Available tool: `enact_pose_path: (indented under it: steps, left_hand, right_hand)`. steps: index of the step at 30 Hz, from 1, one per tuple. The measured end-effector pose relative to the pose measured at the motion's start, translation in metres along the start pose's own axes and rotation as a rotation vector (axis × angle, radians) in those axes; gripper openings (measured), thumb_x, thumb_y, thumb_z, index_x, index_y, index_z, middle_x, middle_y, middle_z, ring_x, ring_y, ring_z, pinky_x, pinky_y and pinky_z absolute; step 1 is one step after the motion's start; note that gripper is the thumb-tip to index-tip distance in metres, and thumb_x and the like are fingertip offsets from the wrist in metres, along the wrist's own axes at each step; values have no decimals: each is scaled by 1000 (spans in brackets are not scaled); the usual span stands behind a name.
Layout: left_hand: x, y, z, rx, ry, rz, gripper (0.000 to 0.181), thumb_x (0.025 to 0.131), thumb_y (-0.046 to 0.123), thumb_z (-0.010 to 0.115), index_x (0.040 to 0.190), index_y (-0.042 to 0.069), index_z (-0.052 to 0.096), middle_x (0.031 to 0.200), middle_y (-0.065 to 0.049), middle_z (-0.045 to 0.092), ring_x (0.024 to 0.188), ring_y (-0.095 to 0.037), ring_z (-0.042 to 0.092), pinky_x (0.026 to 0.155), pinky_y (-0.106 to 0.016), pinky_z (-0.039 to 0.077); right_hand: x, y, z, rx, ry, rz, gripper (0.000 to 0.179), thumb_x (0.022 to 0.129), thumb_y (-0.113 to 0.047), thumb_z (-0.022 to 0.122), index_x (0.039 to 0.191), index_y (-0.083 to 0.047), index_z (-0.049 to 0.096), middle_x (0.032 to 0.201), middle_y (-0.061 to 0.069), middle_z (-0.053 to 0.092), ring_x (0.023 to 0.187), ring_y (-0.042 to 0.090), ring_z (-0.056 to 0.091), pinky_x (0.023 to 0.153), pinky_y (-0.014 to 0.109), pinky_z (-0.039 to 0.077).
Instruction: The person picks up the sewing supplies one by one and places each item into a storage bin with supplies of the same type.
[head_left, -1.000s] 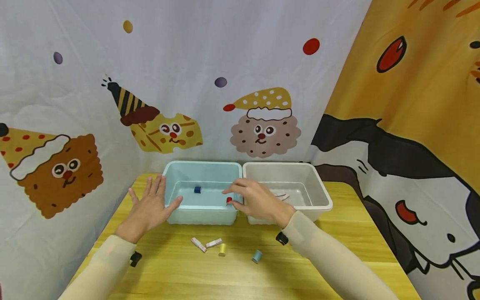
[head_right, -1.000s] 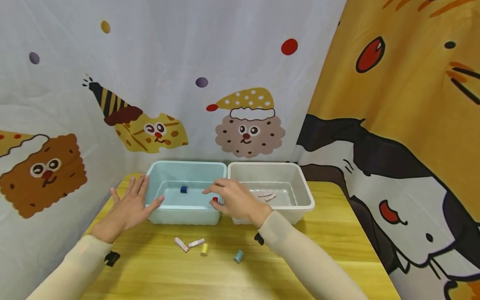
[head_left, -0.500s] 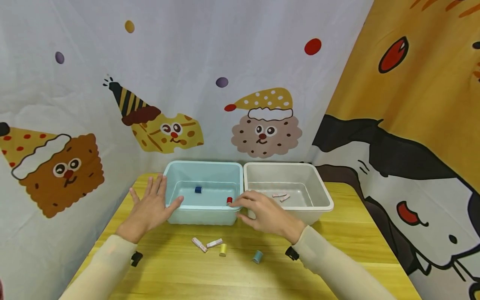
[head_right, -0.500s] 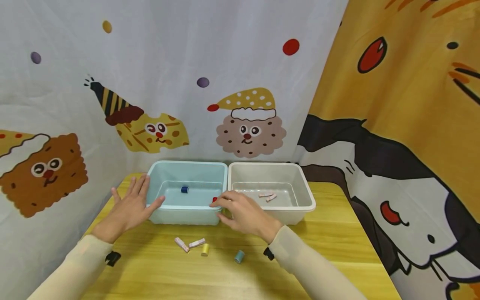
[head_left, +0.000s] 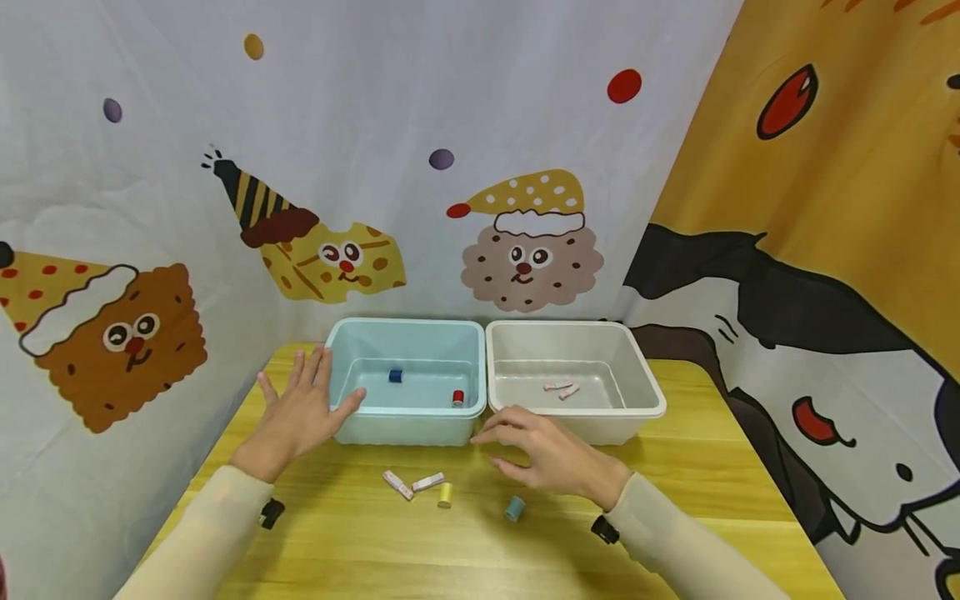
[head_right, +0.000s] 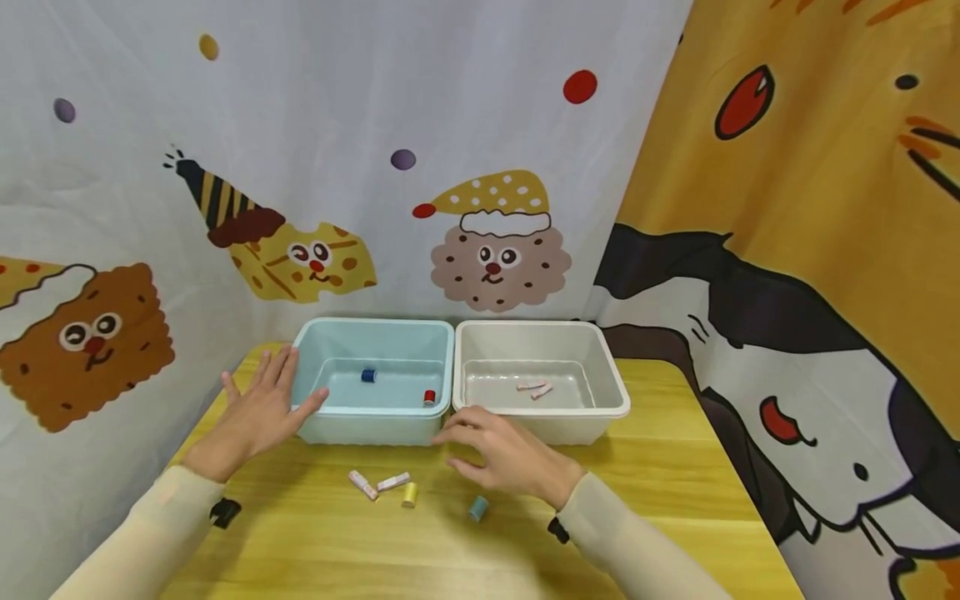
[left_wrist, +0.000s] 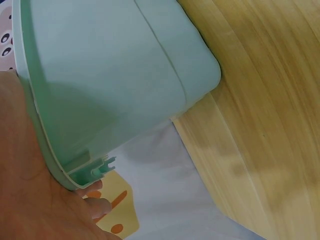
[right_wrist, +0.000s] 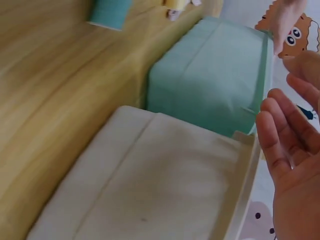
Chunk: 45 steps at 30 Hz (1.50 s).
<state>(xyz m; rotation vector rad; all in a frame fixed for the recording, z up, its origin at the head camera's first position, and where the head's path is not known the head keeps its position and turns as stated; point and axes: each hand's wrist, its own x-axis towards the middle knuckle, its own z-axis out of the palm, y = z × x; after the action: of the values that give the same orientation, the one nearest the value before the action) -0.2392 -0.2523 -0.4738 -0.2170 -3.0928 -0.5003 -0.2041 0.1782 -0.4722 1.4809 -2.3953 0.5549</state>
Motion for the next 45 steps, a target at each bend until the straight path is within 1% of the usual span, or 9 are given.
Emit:
enact_pose_path:
  steps: [5,9,16,24,26,31,37,40,45]
  left_hand:
    - [0,0,-1,-2,-6,0,121,113,87,38,185,-4,6,195,-29,1,180,-60,0,124,-100,-15]
    - [0,0,0,-3,-6,-1,120,113,86,38,185,-4,6,196,-28,1,181,-59,0,124,-100,-16]
    - [0,1,-1,-4,-8,-2,120,113,87,37,186,-3,5,196,-27,0,181,-59,-1,124,-99,-16]
    - [-1,1,-1,-11,-9,-5,120,113,86,38,186,-3,5,196,-27,0,181,-59,-1,124,-99,-16]
    - [-1,0,-1,-9,-8,-4,120,113,86,39,186,-3,5,196,-27,0,181,-59,-1,124,-100,-16]
    - [0,1,-1,-5,-8,-4,120,113,87,38,186,-3,5,196,-27,0,181,-59,-1,124,-100,-16]
    - [-1,2,-2,-6,-10,-5,119,113,86,38,186,-2,4,196,-28,0,181,-60,-1,124,-100,-16]
    - [-1,1,-2,-7,-10,-7,118,114,85,39,186,-2,4,196,-28,0,181,-60,-1,124,-100,-16]
    - [1,0,-1,-1,-6,-8,118,113,85,39,186,-2,4,196,-27,1,181,-59,0,124,-100,-15]
  right_hand:
    - [-15,3,6,37,-38,-2,41,102,-19,91,142,-18,81,141,1,78,132,16,76,116,32,64]
    - [-26,6,11,53,-75,10,42,103,-23,91,143,-18,80,141,1,78,130,15,76,115,34,65]
    - [-43,8,19,95,-147,94,45,103,-28,92,145,-22,79,144,-5,76,133,15,76,115,38,66]
    - [-57,16,28,175,-271,204,48,104,-33,91,149,-23,78,147,-8,74,132,12,75,117,40,65]
    - [-60,19,30,206,-304,232,50,104,-35,91,150,-24,77,146,-8,73,127,11,75,114,38,65]
    - [-68,24,37,284,-362,271,56,101,-36,94,152,-24,76,140,-5,72,110,8,73,99,28,65]
    - [-72,27,45,304,-404,289,61,98,-33,96,155,-31,74,133,-8,69,104,5,66,92,20,57]
    - [-70,28,48,314,-420,286,53,100,-30,95,150,-32,77,131,-12,68,103,3,65,92,18,57]
    - [-67,30,52,349,-405,243,24,105,-22,90,128,-27,86,121,-17,75,101,-3,69,92,17,62]
